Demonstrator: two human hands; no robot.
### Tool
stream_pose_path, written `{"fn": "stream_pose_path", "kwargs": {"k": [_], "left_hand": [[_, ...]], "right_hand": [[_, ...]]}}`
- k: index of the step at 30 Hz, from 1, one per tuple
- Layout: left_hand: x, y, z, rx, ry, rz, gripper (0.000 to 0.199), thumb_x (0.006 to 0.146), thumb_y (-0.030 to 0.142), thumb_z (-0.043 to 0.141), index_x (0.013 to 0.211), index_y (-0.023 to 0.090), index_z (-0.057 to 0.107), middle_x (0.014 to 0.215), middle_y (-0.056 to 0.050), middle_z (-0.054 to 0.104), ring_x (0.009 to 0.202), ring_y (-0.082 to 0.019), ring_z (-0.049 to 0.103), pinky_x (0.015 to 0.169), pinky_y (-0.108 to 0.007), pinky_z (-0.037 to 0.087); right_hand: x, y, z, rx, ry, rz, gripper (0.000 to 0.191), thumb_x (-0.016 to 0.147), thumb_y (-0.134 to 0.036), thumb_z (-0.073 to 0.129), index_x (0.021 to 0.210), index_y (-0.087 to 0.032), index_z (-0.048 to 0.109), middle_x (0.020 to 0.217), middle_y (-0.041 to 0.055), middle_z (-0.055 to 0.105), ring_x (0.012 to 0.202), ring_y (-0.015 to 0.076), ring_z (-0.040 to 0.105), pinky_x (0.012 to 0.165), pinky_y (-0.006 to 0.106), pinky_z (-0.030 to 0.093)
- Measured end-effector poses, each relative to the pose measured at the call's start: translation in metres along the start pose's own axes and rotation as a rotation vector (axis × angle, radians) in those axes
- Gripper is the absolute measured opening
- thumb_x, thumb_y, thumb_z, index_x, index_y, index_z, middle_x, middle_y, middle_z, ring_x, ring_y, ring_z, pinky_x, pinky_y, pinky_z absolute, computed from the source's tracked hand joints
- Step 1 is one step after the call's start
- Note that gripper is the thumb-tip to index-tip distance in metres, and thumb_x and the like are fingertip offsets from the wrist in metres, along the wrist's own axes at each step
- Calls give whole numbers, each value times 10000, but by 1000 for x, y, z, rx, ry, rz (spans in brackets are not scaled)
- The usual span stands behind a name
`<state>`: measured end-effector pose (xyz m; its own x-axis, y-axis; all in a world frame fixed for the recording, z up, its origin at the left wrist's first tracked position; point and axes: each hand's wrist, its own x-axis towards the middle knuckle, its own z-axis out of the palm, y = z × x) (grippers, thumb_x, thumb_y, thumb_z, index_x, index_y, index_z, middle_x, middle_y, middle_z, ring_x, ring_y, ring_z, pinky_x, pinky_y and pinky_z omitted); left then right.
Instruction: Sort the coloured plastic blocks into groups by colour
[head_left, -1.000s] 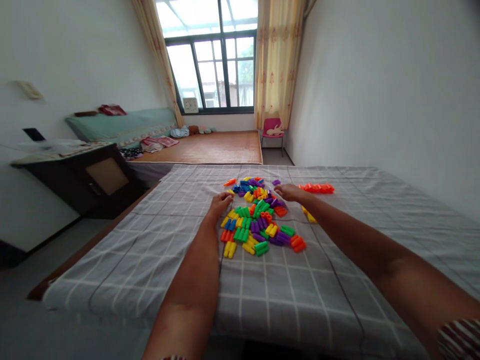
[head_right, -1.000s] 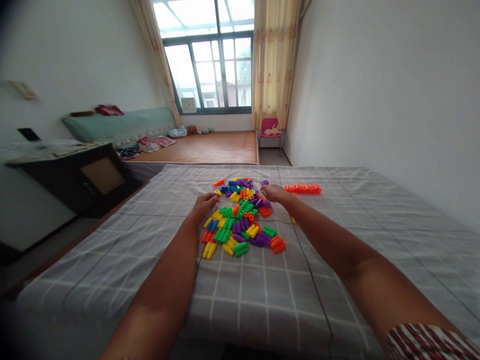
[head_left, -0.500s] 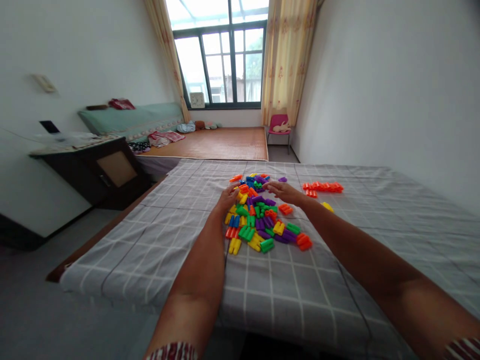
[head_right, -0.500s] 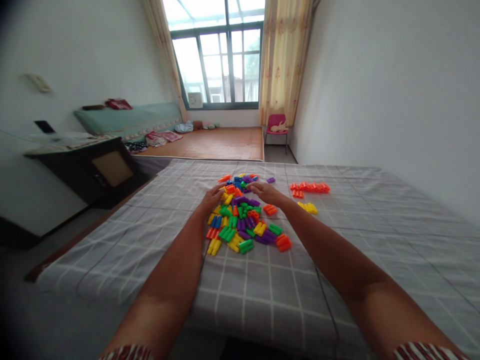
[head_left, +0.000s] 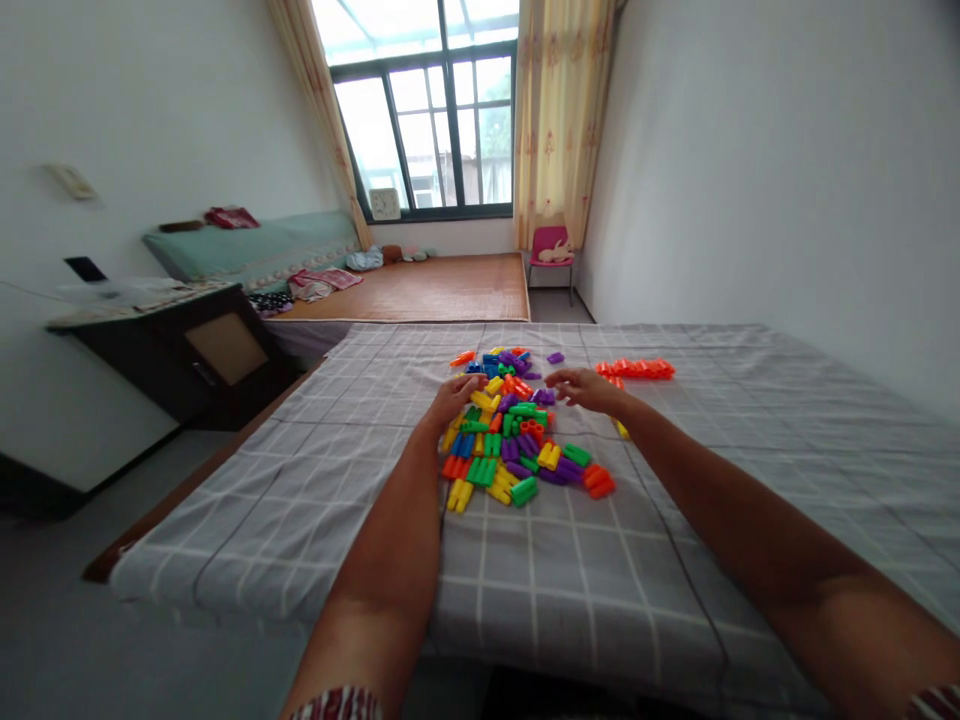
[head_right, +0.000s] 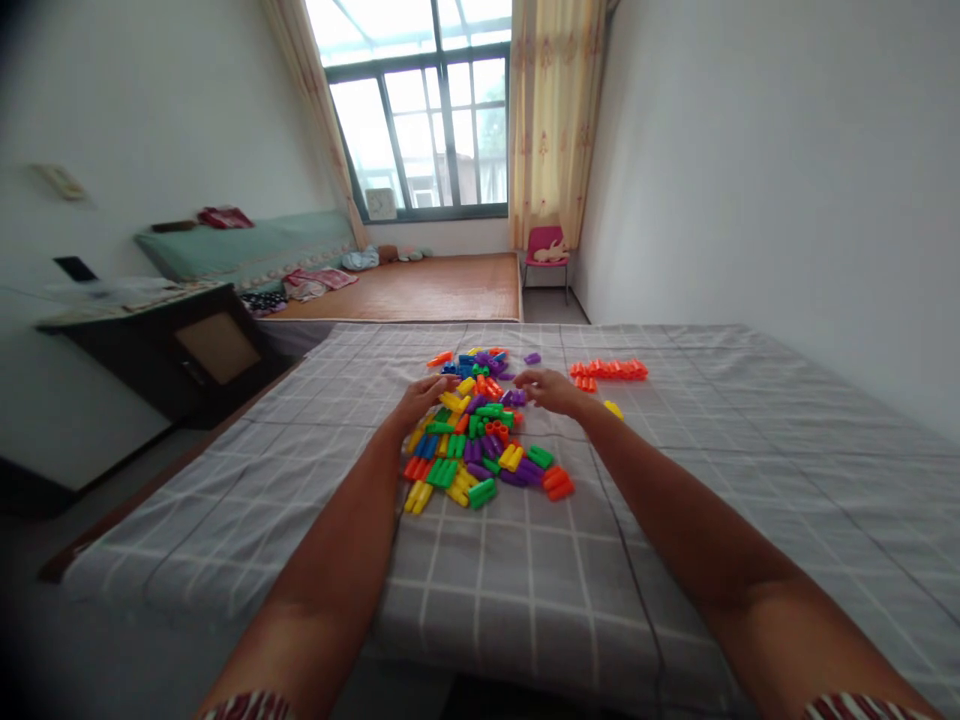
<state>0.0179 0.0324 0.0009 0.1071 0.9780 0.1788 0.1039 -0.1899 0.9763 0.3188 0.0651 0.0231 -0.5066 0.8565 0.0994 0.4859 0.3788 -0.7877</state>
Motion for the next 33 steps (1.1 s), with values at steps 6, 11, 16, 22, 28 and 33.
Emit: {"fn": "stream_pose_path", "kwargs": {"k": [6,11,16,22,28,33], "left_hand": [[4,-14,-2,201,24,-3,332,702,319,671,990,166,735,951,-63,728,845,-213,647,768,-322,513],[16,-11,3,369,32,49,305,707,251,637,984,173,740,935,-62,730,835,-216,646,762,-316,508],[37,-5,9,615,68,33,200,694,228,654,858,165,750,855,-74,725,849,-242,641,825,-346,490],[49,-4,29,694,-75,194,283,682,167,685,957,198,746,1050,-98,703,1045,-283,598,969,-384,423],[40,12,25,649,-12,200,160,702,302,710,797,175,736,819,-70,698,862,-240,616,829,-351,474],[13,22,18,267,-106,50,400,753,500,648,922,141,701,717,-31,657,653,-151,591,574,-259,466]], "right_hand": [[-10,-7,-5,-35,14,-5,230,854,-149,488,1000,-174,665,997,60,706,729,125,679,523,182,538],[-20,-15,-1,-68,2,-11,215,843,-159,519,987,-181,677,922,48,720,717,129,683,514,177,527],[-15,-22,12,-115,56,-56,217,827,-154,529,970,-183,690,883,33,730,717,133,688,615,221,552],[-5,-26,24,-208,154,-72,235,813,-143,533,963,-180,710,888,43,733,782,165,689,724,274,548],[-7,-28,25,-158,227,-46,219,836,-177,526,982,-181,690,925,49,728,748,149,684,714,268,549],[-1,-41,35,-148,330,-177,308,837,-242,575,1135,-197,636,1128,77,679,794,162,669,749,318,557]]}}
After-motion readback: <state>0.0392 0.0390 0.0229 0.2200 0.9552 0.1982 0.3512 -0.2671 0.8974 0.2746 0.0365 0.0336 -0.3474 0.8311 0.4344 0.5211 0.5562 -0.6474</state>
